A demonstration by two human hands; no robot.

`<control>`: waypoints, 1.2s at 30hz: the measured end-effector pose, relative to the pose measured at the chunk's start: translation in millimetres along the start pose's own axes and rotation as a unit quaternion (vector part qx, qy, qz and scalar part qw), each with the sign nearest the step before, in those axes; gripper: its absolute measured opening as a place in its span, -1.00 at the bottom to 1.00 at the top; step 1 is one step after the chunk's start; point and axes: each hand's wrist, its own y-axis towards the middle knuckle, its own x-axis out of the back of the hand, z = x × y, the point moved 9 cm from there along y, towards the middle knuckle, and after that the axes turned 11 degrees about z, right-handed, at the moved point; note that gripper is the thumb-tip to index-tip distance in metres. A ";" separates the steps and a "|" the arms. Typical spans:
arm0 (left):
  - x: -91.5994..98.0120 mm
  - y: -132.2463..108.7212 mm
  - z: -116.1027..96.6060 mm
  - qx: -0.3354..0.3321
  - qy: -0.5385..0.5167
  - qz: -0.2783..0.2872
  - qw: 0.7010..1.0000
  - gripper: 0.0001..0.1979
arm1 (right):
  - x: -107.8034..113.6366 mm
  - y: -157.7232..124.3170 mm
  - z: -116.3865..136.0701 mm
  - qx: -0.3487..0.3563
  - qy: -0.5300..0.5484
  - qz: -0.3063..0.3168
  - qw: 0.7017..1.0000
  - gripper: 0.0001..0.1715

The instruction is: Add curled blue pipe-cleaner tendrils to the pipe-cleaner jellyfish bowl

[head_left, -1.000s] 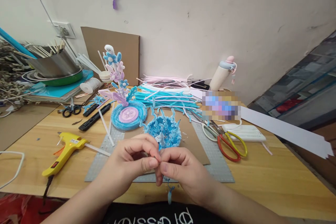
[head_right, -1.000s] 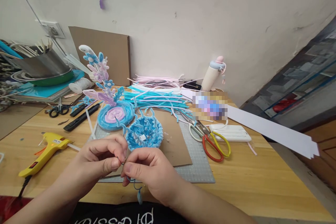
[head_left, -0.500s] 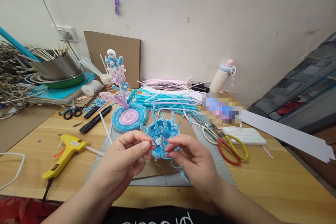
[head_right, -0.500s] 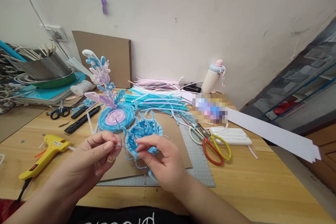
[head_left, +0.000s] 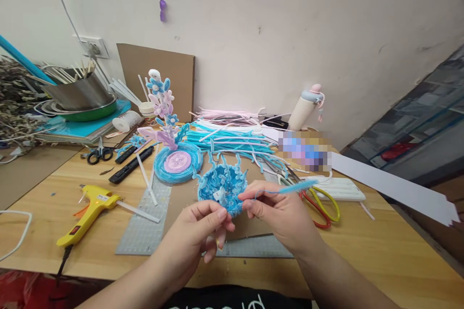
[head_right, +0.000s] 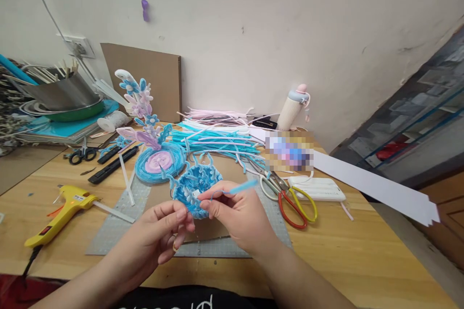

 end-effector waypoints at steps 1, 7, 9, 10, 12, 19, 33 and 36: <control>0.8 0.9 0.0 -0.003 0.016 -0.002 1.000 -0.67 | 2.1 0.5 -5.1 -0.027 0.006 -0.009 1.000 -0.98; 2.2 2.3 -7.1 -0.036 0.119 -0.014 0.992 -0.65 | 9.0 -3.2 -13.3 -0.070 0.010 -0.056 0.996 -0.93; 1.6 2.6 -10.0 -0.045 0.149 -0.019 0.988 -0.69 | 9.4 -4.6 -13.2 -0.065 0.021 -0.069 0.995 -0.92; 1.6 2.5 -12.2 -0.052 0.162 -0.025 0.985 -0.72 | 8.9 -5.1 -13.2 -0.062 0.027 -0.073 0.995 -0.91; 1.7 1.9 -17.6 -0.068 0.183 -0.042 0.980 -0.76 | 6.3 -5.3 -12.6 -0.054 0.034 -0.071 0.995 -0.92; -2.4 -2.3 -31.2 -0.089 0.224 -0.073 0.968 -0.81 | -15.1 -4.1 -13.9 -0.047 -0.002 0.003 0.999 -0.93; 1.4 5.7 -13.9 -0.052 0.184 -0.016 0.981 -0.66 | -14.9 -6.4 -22.1 -0.056 0.124 0.033 0.990 -0.83; -0.2 10.2 -12.0 -0.042 0.176 -0.002 0.983 -0.65 | -14.6 -8.0 -27.3 -0.066 0.154 0.036 0.985 -0.83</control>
